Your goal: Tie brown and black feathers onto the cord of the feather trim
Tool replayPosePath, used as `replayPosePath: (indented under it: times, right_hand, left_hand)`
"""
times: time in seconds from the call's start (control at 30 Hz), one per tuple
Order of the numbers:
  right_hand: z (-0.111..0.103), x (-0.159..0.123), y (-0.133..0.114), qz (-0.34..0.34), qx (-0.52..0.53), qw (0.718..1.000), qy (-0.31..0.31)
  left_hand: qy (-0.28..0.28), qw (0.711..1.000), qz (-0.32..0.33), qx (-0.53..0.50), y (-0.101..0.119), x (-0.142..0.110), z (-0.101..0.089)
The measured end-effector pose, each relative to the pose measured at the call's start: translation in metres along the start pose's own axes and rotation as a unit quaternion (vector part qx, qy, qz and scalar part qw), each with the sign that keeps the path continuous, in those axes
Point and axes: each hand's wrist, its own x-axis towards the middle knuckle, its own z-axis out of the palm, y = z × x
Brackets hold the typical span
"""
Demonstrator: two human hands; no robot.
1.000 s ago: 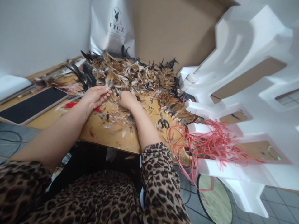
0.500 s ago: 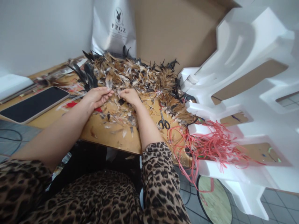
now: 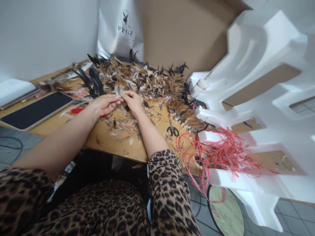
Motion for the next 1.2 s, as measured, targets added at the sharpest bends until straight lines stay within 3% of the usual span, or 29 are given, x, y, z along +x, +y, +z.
replayPosePath:
  times: [0.27, 0.4, 0.47, 0.57, 0.63, 0.7, 0.77, 0.83, 0.9, 1.07, 1.13, 1.2]
  right_hand:
    - [-0.001, -0.002, -0.004, -0.006, -0.053, 0.999, -0.01]
    - [-0.012, -0.001, -0.015, -0.02, -0.219, 0.975, -0.039]
    - [-0.016, -0.004, -0.024, -0.043, -0.367, 0.926, -0.073]
    - [-0.012, -0.012, -0.035, -0.038, -0.564, 0.814, -0.135]
    - [-0.005, -0.018, -0.038, -0.025, -0.638, 0.754, -0.154]
    - [0.001, -0.02, -0.036, -0.018, -0.677, 0.719, -0.157]
    - [0.002, -0.02, -0.031, -0.012, -0.69, 0.708, -0.15]
    - [-0.002, -0.016, -0.026, -0.01, -0.677, 0.722, -0.142]
    - [-0.009, -0.011, -0.022, -0.011, -0.628, 0.766, -0.14]
    - [-0.026, 0.0, -0.014, 0.068, -0.321, 0.941, -0.086]
    - [-0.027, 0.003, -0.011, 0.1, -0.184, 0.976, -0.051]
    - [-0.024, 0.005, -0.008, 0.111, -0.077, 0.99, -0.036]
  left_hand:
    - [0.014, 1.0, 0.013, 0.004, 0.001, -0.001, 0.002]
    - [0.043, 0.998, 0.045, 0.014, 0.002, 0.0, 0.001]
    - [0.065, 0.996, 0.058, 0.015, 0.002, 0.001, 0.0]
    - [0.078, 0.995, 0.066, 0.015, 0.002, 0.004, -0.003]
    - [0.075, 0.995, 0.07, 0.017, 0.001, 0.005, -0.004]
    - [0.071, 0.995, 0.075, 0.019, 0.0, 0.006, -0.005]
    - [0.066, 0.995, 0.077, 0.02, 0.0, 0.006, -0.006]
    - [0.066, 0.995, 0.074, 0.02, 0.001, 0.006, -0.005]
    - [0.068, 0.995, 0.069, 0.019, 0.002, 0.006, -0.005]
    - [0.068, 0.996, 0.059, 0.002, 0.002, 0.004, -0.004]
    - [0.062, 0.997, 0.046, 0.002, 0.002, 0.003, -0.003]
    - [0.052, 0.998, 0.028, 0.007, 0.002, 0.001, -0.002]
